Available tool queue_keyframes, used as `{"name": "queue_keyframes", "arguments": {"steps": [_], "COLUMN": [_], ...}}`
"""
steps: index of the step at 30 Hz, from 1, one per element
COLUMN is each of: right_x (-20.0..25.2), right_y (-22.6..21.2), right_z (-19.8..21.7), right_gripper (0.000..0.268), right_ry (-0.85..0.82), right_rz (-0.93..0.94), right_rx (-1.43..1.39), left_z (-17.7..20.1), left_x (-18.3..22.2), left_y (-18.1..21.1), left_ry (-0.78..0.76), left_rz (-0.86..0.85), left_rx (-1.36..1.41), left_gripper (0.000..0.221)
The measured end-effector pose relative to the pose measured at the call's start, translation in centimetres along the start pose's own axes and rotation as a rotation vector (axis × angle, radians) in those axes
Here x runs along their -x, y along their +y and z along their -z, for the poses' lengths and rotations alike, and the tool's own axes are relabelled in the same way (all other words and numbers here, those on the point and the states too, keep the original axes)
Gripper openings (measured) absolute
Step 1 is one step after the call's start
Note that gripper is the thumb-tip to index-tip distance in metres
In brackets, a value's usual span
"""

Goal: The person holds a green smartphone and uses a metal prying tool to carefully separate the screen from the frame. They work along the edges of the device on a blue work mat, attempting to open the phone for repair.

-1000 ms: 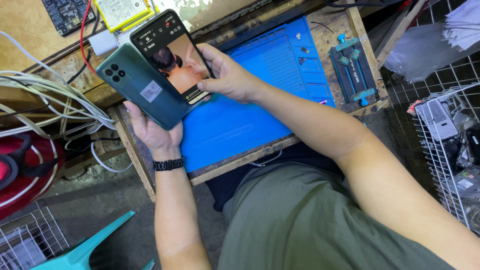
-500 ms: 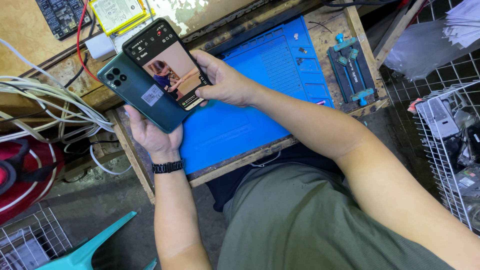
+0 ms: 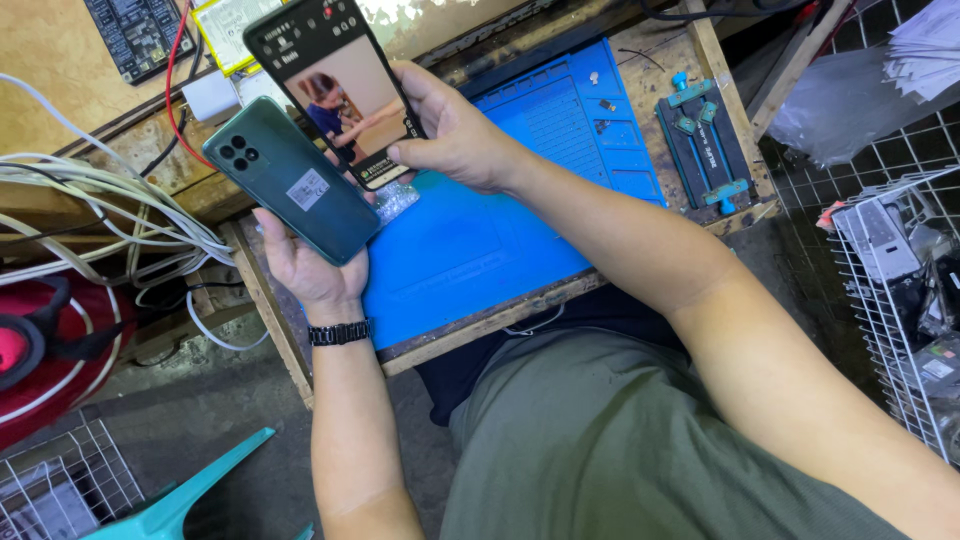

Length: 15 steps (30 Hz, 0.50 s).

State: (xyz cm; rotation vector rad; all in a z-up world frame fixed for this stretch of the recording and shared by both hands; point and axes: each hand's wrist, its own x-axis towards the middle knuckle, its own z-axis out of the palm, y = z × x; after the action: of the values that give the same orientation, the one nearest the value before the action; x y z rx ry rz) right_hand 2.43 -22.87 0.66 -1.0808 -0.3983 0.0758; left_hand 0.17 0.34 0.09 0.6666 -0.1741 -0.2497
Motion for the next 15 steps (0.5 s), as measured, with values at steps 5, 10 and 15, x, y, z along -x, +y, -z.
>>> {"name": "queue_keyframes", "arguments": {"steps": [5,10,15], "right_x": [-1.4,-1.9,-2.8], "right_y": [-1.3,-3.1,-3.7], "right_z": [-0.1,0.6,3.1], "right_gripper": [0.054,0.035,0.032], "right_ry": [0.005,0.031,0.102], "right_rz": [0.057,0.053,0.042], "right_rx": [0.027,-0.185,-0.147], "left_z": [0.2,0.5,0.5], "left_x": [0.0,0.0,0.0], "left_y": [0.0,0.1,0.1], "left_ry": [0.03,0.008,0.012], "left_rz": [0.051,0.05,0.055], "left_rx": [0.032,0.004,0.003], "left_gripper": [0.073,0.074,0.074]}}
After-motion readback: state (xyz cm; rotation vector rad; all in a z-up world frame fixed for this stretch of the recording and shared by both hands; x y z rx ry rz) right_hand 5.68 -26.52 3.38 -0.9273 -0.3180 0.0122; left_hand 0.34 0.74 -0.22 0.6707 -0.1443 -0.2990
